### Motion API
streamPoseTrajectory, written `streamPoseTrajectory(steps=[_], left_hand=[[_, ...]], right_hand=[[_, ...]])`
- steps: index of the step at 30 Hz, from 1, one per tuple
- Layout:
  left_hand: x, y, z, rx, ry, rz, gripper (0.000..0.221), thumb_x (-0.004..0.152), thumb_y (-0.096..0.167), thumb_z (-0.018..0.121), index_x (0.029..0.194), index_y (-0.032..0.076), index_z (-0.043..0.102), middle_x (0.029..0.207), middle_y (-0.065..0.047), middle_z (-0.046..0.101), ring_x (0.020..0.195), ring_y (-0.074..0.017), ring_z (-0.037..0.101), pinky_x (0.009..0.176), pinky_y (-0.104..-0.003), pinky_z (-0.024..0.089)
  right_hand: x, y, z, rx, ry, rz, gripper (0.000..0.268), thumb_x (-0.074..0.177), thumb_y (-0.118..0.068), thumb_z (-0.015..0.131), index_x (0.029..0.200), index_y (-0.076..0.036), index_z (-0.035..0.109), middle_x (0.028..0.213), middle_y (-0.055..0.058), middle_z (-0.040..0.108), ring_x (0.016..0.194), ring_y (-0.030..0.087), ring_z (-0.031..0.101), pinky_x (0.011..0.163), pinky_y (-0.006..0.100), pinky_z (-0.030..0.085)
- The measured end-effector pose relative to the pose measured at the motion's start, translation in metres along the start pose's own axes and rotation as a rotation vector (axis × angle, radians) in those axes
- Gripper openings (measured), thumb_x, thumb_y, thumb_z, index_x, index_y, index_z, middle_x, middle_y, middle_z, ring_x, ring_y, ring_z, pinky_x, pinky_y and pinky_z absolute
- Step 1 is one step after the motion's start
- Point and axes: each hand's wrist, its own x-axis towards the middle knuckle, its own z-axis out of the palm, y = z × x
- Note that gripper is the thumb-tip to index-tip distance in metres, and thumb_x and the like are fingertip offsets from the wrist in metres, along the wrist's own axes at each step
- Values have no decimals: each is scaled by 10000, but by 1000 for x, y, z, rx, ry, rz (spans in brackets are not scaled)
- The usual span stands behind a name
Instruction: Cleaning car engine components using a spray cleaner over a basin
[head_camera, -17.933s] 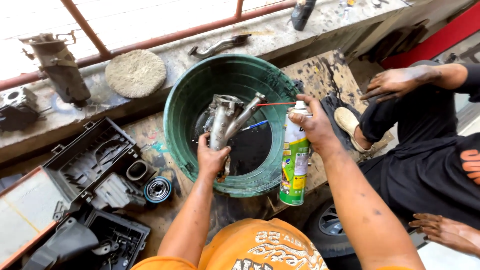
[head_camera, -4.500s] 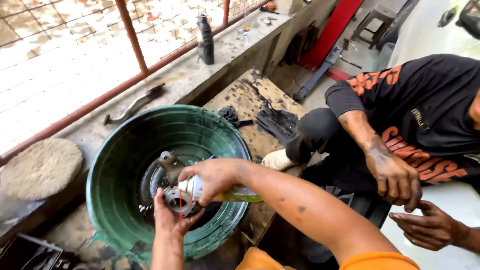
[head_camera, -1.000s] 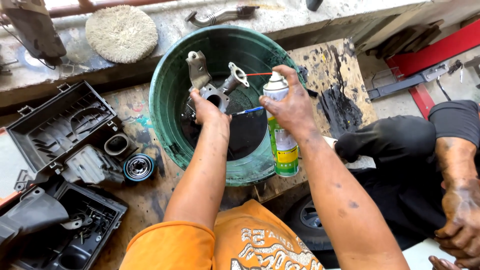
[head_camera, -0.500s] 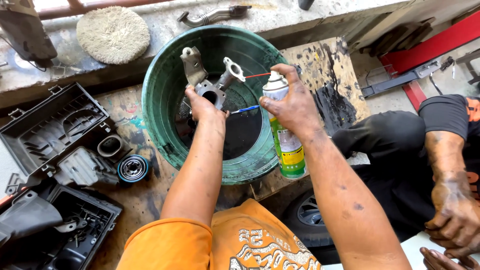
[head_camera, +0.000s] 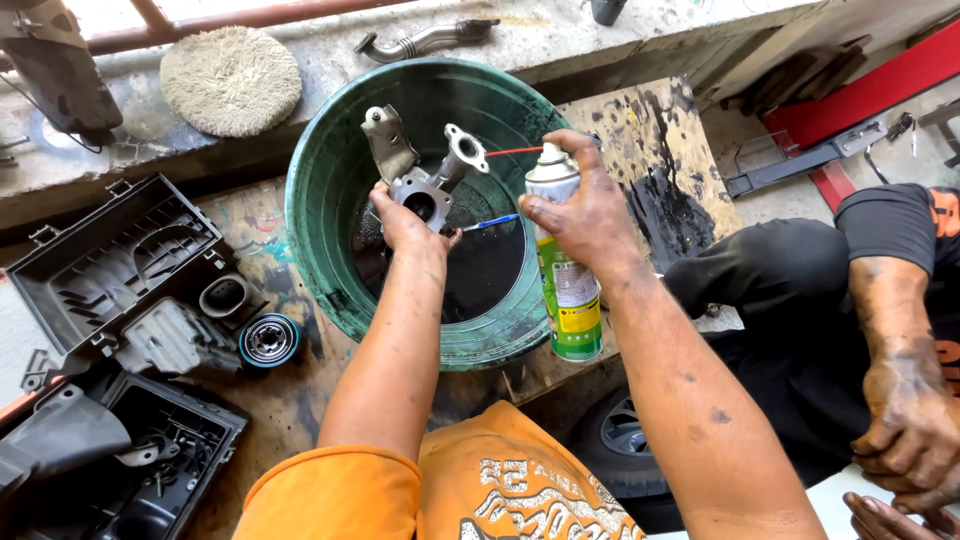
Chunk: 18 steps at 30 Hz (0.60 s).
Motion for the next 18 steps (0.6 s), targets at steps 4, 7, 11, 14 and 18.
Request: streamPoseTrajectory(steps=[4, 7, 11, 14, 18], left_hand=[[11, -2, -4, 41, -74, -60, 956, 683, 638, 628, 1436, 70, 477, 1409, -264, 520, 1308, -500, 493, 957, -783, 397], [12, -2, -6, 40, -110, -98, 938, 699, 621, 621, 1449, 79, 470, 1436, -262, 502, 1311, -504, 482, 942, -777, 412], [33, -11, -6, 67, -155, -122, 950, 707, 624, 596, 1481, 92, 448, 1468, -246, 479, 1323, -489, 460, 952, -761, 408], [60, -18, -7, 64, -181, -167, 936, 689, 674, 594, 1429, 108, 499, 1395, -251, 518, 1195, -480, 518, 947, -781, 418], [64, -16, -10, 91, -221, -202, 912, 700, 674, 574, 1413, 110, 502, 1367, -237, 523, 1139, -444, 524, 916, -753, 451]], right_hand=[[-6, -8, -3, 20, 4, 22, 704, 696, -424, 834, 1331, -469, 533, 1104, 110, 718, 1146, 339, 681, 988, 484, 510], [-13, -19, -8, -36, 11, 39, 704, 670, -466, 837, 1301, -515, 530, 1118, 85, 720, 1153, 323, 676, 1000, 476, 517], [-13, -21, -5, -120, 2, 20, 690, 676, -489, 825, 1293, -520, 519, 1242, 32, 682, 1228, 278, 639, 1067, 442, 477], [-7, -16, -1, -56, 22, 9, 688, 680, -466, 818, 1304, -478, 528, 1220, 65, 685, 1218, 315, 643, 1038, 464, 491], [-1, -9, 4, -15, -8, 45, 710, 669, -468, 824, 1314, -489, 527, 1121, 80, 716, 1172, 301, 669, 1017, 454, 512]])
